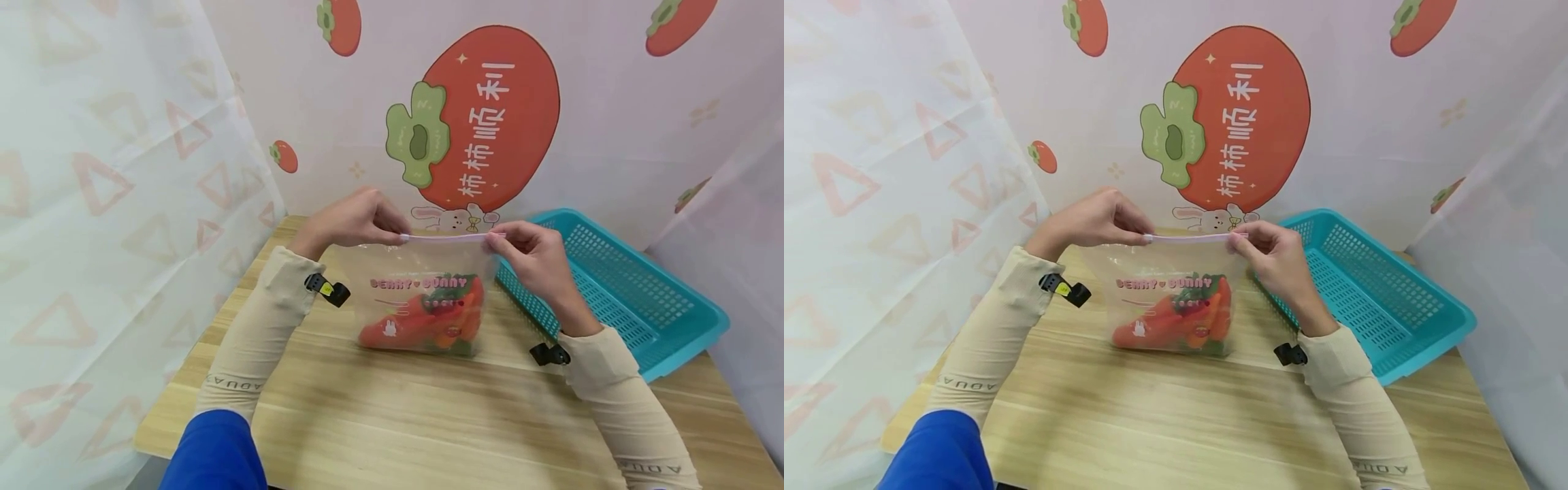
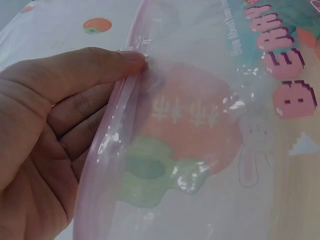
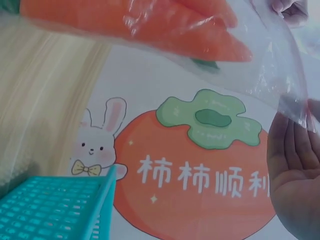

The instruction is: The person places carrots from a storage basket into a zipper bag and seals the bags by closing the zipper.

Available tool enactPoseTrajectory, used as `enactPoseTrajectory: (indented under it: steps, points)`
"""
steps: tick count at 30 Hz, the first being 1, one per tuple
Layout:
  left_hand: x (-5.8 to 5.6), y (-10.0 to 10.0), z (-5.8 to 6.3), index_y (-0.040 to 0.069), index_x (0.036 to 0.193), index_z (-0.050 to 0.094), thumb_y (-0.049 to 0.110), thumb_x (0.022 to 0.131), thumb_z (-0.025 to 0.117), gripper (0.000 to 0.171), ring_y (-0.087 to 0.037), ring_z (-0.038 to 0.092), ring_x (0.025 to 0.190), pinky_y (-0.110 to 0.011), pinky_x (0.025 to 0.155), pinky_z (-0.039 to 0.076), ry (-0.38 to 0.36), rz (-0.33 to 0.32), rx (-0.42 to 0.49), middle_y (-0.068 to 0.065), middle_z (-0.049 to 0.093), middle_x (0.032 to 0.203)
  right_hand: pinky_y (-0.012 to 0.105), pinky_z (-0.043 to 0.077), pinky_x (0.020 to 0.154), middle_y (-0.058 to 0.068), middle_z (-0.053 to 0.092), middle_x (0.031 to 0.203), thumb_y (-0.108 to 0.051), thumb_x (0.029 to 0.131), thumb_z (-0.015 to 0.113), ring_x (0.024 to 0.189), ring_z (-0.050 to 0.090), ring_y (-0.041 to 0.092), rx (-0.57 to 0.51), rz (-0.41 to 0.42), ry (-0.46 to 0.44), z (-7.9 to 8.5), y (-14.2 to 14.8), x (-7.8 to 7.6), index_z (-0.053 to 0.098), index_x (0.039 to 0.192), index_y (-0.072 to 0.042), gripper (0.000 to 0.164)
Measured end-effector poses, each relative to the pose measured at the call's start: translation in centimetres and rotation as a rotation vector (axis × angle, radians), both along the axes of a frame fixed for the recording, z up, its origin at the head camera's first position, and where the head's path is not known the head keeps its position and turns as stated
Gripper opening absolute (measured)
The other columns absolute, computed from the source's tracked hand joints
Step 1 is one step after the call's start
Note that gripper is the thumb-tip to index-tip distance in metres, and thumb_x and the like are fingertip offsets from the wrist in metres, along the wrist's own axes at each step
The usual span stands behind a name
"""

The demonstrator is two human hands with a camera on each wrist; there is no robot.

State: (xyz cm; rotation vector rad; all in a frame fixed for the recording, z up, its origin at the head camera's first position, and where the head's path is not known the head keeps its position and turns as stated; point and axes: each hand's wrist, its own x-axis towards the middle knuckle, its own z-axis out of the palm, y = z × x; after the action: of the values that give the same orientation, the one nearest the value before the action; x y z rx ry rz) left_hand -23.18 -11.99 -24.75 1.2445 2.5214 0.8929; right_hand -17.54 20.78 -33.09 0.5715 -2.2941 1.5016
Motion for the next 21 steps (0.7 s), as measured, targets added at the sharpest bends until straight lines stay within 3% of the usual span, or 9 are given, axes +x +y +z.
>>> enactPoseTrajectory:
  steps: [4, 11, 21]
  points:
    - [0.1, -0.5, 0.0, 0.013, 0.102, 0.085, 0.014, 0.094, 0.080, 0.009, -0.012, 0.077, 0.085, -0.030, 0.083, 0.064, -0.015, 0.017, 0.013, -0.001, 0.082, 0.094, 0.017, 0.060, 0.078, -0.001, 0.080, 0.096, -0.016, 0.102, 0.070, 0.084, 0.075, 0.010, 0.020, 0.043, 0.009, 0.3, -0.2, -0.2, 0.079, 0.112, -0.008, 0.016]
    - [0.2, -0.8, -0.3, 0.011, 0.102, 0.085, 0.015, 0.095, 0.079, 0.010, -0.013, 0.078, 0.086, -0.030, 0.083, 0.064, -0.003, 0.021, 0.023, -0.003, 0.082, 0.096, 0.014, 0.058, 0.073, 0.016, 0.079, 0.094, -0.012, 0.101, 0.070, 0.079, 0.072, 0.004, 0.053, -0.006, 0.050, 0.1, -0.5, -0.2, 0.080, 0.109, -0.004, 0.014]
    - [0.6, -3.9, -0.3, 0.011, 0.102, 0.085, 0.013, 0.093, 0.080, 0.010, -0.013, 0.077, 0.088, -0.027, 0.084, 0.063, 0.002, 0.072, 0.011, -0.005, 0.082, 0.098, 0.014, 0.058, 0.073, 0.016, 0.079, 0.095, -0.015, 0.102, 0.069, 0.080, 0.072, 0.001, 0.074, -0.052, 0.058, 0.0, -0.4, -0.1, 0.080, 0.109, -0.005, 0.016]
